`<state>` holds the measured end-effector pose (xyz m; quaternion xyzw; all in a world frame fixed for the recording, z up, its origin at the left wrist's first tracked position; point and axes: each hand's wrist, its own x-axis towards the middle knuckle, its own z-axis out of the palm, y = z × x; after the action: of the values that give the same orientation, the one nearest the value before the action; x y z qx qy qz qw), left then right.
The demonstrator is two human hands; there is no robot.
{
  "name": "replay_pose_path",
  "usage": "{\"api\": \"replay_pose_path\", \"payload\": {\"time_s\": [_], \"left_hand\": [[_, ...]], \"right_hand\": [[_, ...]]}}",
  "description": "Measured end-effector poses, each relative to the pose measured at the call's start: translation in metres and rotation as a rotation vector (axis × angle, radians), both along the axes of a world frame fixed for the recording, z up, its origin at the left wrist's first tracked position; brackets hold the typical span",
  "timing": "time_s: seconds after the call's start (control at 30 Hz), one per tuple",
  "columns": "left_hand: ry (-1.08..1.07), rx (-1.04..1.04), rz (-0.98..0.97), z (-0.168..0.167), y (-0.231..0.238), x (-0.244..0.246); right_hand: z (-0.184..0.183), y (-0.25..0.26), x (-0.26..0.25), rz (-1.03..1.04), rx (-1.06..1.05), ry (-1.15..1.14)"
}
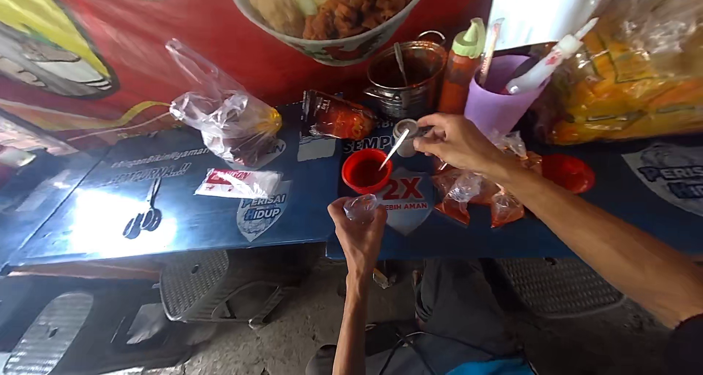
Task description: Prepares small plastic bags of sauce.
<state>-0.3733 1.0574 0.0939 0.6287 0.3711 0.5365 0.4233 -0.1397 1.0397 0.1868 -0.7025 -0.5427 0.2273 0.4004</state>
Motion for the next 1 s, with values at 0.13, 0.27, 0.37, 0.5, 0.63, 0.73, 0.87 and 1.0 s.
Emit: {"api": "replay_pose_path", "payload": {"time_s": [0.13,0.27,0.37,0.5,0.63,0.73,0.87,1.0], "left_hand": [[0.07,0.081,-0.049,0.005,-0.021,0.034],[0.166,0.155,-0.051,0.005,-0.017,0.073],[0.185,0.153,-0.049,0.005,-0.011,0.102],[0.164,0.023,-0.248,-0.008,-0.005,0.119],[0.142,-0.008,-0.324,-0.019,-0.004,0.112],[0.135,0.085,-0.365,-0.023,-0.005,0.097],[0.147,0.288,-0.273,-0.009,-0.017,0.052],[0.296,0.5,0.126,0.024,0.01,-0.015]], "right_hand": [[-0.005,-0.061,0.01,0.0,0.199,-0.01],[-0.011,-0.108,0.024,-0.075,0.226,0.005],[-0.02,-0.134,0.033,-0.158,0.25,0.078],[-0.027,-0.155,0.045,-0.233,0.228,0.123],[-0.033,-0.164,0.053,-0.267,0.231,0.146],[-0.038,-0.169,0.049,-0.277,0.278,0.139],[-0.042,-0.185,0.039,-0.267,0.402,0.136],[-0.052,-0.211,0.012,-0.098,0.392,0.249]]}}
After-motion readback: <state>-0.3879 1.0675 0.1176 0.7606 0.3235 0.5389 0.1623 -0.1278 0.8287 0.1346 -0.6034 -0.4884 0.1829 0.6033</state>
